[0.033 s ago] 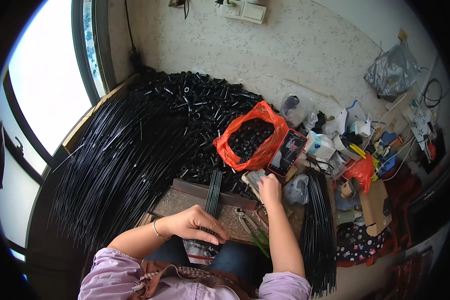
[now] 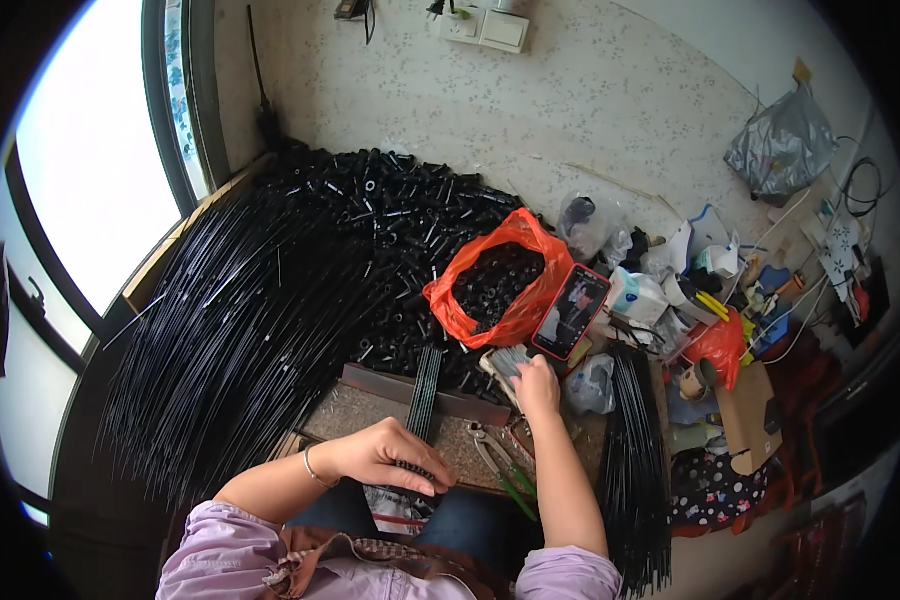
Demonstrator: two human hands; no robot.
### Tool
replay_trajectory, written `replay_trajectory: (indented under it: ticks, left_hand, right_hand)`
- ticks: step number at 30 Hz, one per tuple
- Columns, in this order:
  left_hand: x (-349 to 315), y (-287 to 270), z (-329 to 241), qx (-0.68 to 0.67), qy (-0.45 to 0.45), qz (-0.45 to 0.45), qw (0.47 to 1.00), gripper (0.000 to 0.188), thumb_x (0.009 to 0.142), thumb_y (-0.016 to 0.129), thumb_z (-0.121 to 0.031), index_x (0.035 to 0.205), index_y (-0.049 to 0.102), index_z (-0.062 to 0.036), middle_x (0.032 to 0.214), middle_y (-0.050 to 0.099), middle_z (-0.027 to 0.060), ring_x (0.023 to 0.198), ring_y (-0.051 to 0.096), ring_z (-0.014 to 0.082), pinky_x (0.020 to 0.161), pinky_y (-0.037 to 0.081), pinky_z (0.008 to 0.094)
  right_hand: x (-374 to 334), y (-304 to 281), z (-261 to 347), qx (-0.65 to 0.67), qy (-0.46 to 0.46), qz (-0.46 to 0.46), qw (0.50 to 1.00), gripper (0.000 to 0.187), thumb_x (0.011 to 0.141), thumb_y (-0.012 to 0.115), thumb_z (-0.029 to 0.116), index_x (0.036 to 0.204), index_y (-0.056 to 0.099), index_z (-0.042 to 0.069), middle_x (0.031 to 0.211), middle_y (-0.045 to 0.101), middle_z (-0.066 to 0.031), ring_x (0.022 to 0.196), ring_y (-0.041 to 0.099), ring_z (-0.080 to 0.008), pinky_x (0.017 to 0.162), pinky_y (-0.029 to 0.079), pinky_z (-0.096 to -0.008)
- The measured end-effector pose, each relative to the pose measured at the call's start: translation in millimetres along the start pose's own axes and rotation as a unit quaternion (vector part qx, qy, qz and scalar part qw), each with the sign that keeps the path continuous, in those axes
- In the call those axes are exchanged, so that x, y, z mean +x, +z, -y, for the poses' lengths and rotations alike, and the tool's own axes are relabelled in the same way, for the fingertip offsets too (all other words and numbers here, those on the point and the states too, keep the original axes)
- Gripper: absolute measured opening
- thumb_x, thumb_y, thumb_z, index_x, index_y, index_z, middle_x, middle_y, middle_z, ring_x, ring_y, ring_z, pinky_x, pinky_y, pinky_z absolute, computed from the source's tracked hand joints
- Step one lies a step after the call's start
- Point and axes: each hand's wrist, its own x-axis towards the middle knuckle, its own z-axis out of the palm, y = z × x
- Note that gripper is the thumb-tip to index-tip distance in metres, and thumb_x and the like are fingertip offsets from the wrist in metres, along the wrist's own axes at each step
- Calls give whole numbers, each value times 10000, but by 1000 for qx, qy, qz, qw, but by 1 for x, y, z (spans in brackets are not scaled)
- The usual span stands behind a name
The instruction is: Bundling and trimming black flexible rods using a specialized tool and workbench jig.
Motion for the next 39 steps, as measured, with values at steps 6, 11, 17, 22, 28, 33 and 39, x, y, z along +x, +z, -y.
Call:
replay_trajectory:
  ticks: [6,11,17,22,28,33,39]
  left_hand:
    - [5,-13,-10,14,36,-45,998,213,785,653,-80,964,642,35,851,666,137,842,645,247,780,496,317]
    - [7,-16,-5,23,40,-51,998,209,793,645,-81,964,641,39,848,664,142,825,646,251,763,500,317]
    - [4,-11,-12,-11,17,-48,999,203,792,645,-74,951,639,52,859,661,151,813,647,233,739,503,305]
    - [1,-9,-12,16,19,-85,996,183,793,644,-80,927,645,45,833,664,139,782,651,219,719,502,289]
    - [0,-10,-9,64,7,-168,984,168,792,648,-94,900,650,34,812,667,121,759,653,191,694,505,275]
    - [-2,-3,-9,106,49,-171,978,164,789,652,-105,893,655,22,802,665,116,741,650,188,684,504,274]
    - [-5,5,-14,110,51,-162,979,162,792,650,-113,893,657,14,805,665,120,741,651,190,677,504,278]
  right_hand:
    - [0,5,3,-19,-68,-9,997,61,695,658,96,700,620,49,809,522,-78,821,528,-262,683,475,-370]
    - [3,0,0,6,-83,-8,997,92,680,676,123,688,618,52,790,523,-68,824,517,-254,697,466,-354]
    - [-4,-1,-1,-19,-105,-47,993,77,661,685,110,699,634,66,781,552,-55,825,516,-252,696,461,-360]
    - [-6,-27,35,154,-106,-118,975,58,735,634,53,789,623,34,799,566,-69,747,541,-213,646,452,-307]
    - [-70,-134,149,355,-144,-74,921,186,741,612,-34,907,649,42,757,555,-56,600,503,-152,537,407,-258]
    - [-94,-148,164,193,-170,-113,960,226,711,592,-72,906,651,25,730,543,-98,653,525,-215,587,432,-286]
    - [-104,-154,162,199,-154,-125,960,242,704,595,-72,917,654,27,718,540,-95,650,522,-230,593,436,-299]
